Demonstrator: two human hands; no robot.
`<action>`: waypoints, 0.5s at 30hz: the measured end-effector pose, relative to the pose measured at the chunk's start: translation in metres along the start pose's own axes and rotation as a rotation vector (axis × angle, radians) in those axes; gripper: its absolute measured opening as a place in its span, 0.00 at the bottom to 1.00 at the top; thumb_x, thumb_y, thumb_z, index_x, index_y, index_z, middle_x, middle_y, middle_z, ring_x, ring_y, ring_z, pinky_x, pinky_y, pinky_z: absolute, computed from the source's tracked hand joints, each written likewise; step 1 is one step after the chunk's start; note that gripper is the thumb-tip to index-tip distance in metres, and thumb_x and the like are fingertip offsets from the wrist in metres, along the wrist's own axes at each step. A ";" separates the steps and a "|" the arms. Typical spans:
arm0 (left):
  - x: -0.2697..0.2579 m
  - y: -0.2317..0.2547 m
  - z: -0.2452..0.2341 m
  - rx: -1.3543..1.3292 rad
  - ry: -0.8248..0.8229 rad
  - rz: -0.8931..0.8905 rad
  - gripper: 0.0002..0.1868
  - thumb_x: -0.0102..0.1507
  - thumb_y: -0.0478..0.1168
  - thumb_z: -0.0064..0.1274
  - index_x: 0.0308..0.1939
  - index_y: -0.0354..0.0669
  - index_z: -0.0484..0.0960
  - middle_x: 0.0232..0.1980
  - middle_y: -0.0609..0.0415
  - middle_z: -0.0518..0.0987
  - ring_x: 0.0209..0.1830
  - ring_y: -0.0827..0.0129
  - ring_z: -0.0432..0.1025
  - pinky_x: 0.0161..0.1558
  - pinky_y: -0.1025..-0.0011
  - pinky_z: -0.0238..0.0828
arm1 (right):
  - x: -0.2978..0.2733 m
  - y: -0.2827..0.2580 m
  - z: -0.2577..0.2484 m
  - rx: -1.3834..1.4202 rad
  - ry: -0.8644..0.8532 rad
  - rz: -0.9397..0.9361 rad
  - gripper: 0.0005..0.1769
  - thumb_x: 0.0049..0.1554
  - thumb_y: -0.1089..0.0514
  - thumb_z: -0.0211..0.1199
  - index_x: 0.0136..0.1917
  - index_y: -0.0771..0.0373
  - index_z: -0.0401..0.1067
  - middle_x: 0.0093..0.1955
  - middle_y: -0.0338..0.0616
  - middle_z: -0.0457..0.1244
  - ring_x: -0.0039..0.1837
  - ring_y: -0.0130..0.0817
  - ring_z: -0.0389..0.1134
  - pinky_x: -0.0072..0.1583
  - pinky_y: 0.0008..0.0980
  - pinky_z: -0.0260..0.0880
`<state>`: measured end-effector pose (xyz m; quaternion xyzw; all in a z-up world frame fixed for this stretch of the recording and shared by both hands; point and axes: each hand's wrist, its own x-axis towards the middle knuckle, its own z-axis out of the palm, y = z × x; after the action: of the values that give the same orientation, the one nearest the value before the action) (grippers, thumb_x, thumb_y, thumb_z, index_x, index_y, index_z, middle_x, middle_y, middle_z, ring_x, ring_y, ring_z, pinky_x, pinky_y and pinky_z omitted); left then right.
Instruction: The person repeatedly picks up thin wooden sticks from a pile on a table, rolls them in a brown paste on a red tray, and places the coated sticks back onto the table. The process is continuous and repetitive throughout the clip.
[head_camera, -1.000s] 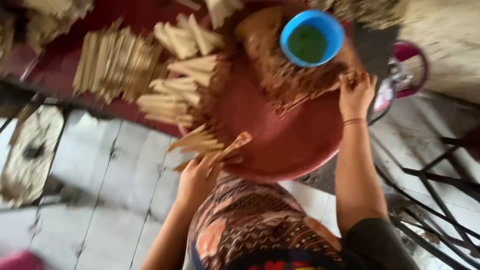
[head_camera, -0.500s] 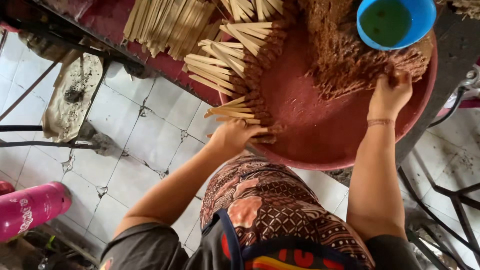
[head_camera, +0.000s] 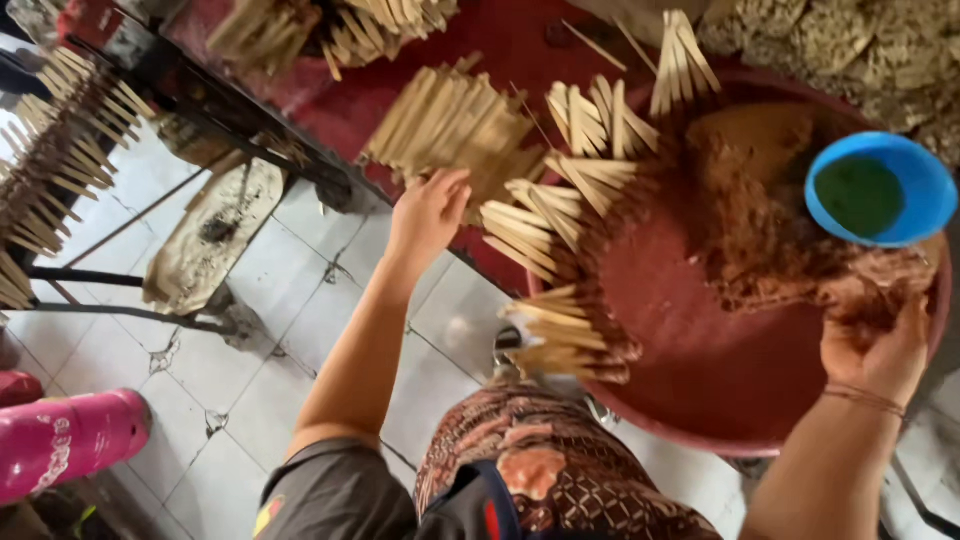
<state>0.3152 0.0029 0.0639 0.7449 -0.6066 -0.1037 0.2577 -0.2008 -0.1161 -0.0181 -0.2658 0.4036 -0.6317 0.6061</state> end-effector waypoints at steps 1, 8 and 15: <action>0.015 -0.014 0.004 0.024 -0.095 -0.117 0.14 0.67 0.42 0.44 0.53 0.50 0.79 0.41 0.59 0.82 0.39 0.64 0.74 0.39 0.63 0.71 | 0.016 0.014 -0.019 0.076 0.188 0.114 0.17 0.54 0.54 0.65 0.58 0.46 0.71 0.55 0.34 0.65 0.53 0.30 0.67 0.48 0.27 0.69; 0.096 -0.097 0.093 0.346 -0.241 0.068 0.07 0.55 0.32 0.59 0.26 0.47 0.78 0.27 0.56 0.77 0.31 0.63 0.72 0.37 0.63 0.71 | 0.073 0.036 -0.093 -0.097 0.323 0.219 0.26 0.45 0.69 0.46 0.50 0.49 0.74 0.55 0.26 0.70 0.63 0.21 0.71 0.68 0.16 0.78; 0.102 -0.111 0.109 0.549 -0.340 0.059 0.16 0.62 0.30 0.46 0.55 0.38 0.72 0.63 0.35 0.68 0.55 0.48 0.69 0.53 0.54 0.71 | 0.209 0.054 -0.269 -0.676 -0.230 0.728 0.16 0.65 0.48 0.46 0.58 0.55 0.69 0.36 0.40 0.60 0.35 0.38 0.61 0.39 0.44 0.60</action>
<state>0.3834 -0.1087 -0.0690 0.7407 -0.6676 -0.0520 -0.0550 -0.4189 -0.2672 -0.2389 -0.3571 0.5827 -0.1803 0.7074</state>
